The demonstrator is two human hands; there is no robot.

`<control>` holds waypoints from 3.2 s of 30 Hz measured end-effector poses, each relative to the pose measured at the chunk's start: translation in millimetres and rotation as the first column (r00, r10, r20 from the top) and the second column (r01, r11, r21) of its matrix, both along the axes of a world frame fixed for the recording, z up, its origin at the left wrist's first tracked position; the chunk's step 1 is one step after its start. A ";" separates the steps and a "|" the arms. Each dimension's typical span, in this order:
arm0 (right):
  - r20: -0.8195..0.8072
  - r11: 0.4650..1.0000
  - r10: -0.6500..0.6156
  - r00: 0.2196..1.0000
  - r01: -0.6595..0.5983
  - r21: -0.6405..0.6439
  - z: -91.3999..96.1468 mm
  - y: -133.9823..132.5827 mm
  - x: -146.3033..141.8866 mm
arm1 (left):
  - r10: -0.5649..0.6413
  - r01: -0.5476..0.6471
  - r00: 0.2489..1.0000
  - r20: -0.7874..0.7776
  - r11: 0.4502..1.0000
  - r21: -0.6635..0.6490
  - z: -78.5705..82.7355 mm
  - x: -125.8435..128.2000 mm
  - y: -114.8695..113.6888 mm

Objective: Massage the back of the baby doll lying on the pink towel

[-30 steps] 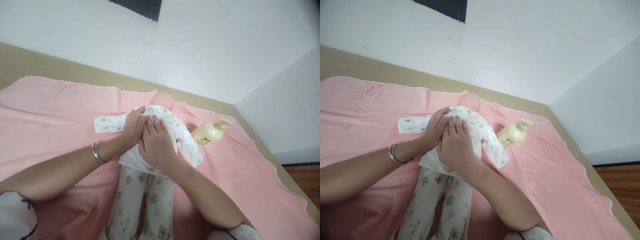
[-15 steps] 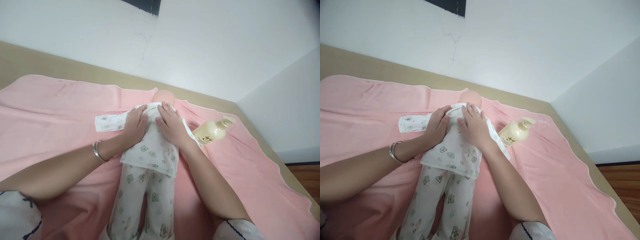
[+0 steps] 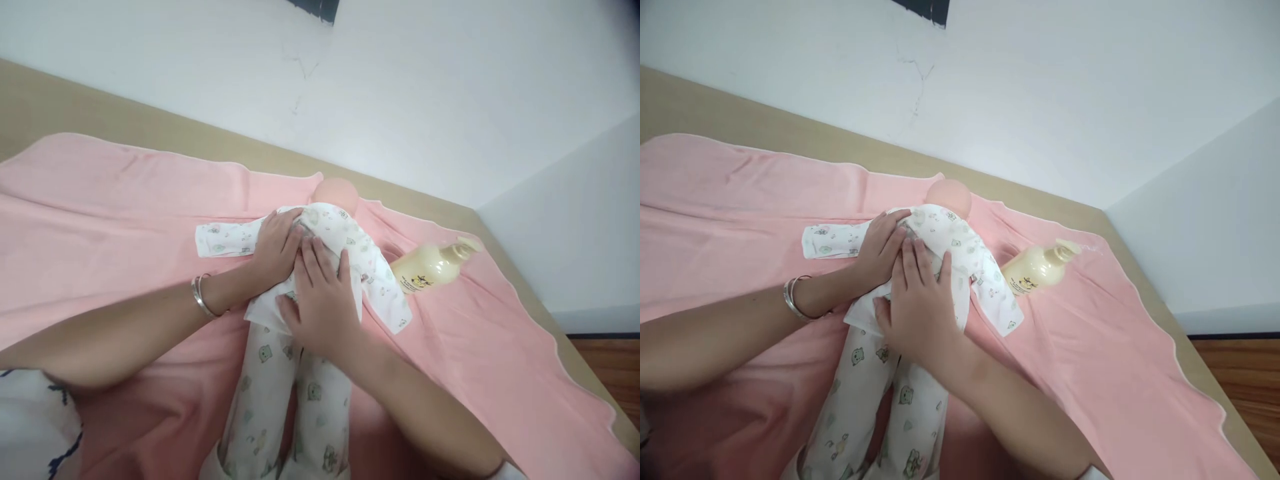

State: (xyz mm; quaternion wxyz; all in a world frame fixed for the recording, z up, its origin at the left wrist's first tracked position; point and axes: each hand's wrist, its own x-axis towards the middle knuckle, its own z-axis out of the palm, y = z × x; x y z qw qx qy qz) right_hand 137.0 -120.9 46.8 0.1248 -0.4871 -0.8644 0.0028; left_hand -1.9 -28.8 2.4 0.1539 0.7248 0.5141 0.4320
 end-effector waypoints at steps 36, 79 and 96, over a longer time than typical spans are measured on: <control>0.021 0.905 -0.398 0.917 0.396 -0.155 38.2 53.0 27.3 | -0.094 -0.022 0.937 -0.336 0.945 -0.326 55.2 16.9 21.5; -0.120 0.829 -0.538 0.835 0.498 -0.253 28.6 73.5 26.4 | -0.024 -0.030 0.966 -0.259 0.979 -0.201 34.6 25.0 16.4; -0.110 0.918 -0.375 0.921 0.353 -0.179 17.5 89.5 38.8 | 0.070 -0.170 0.860 -0.505 0.973 -0.156 51.7 28.6 -6.2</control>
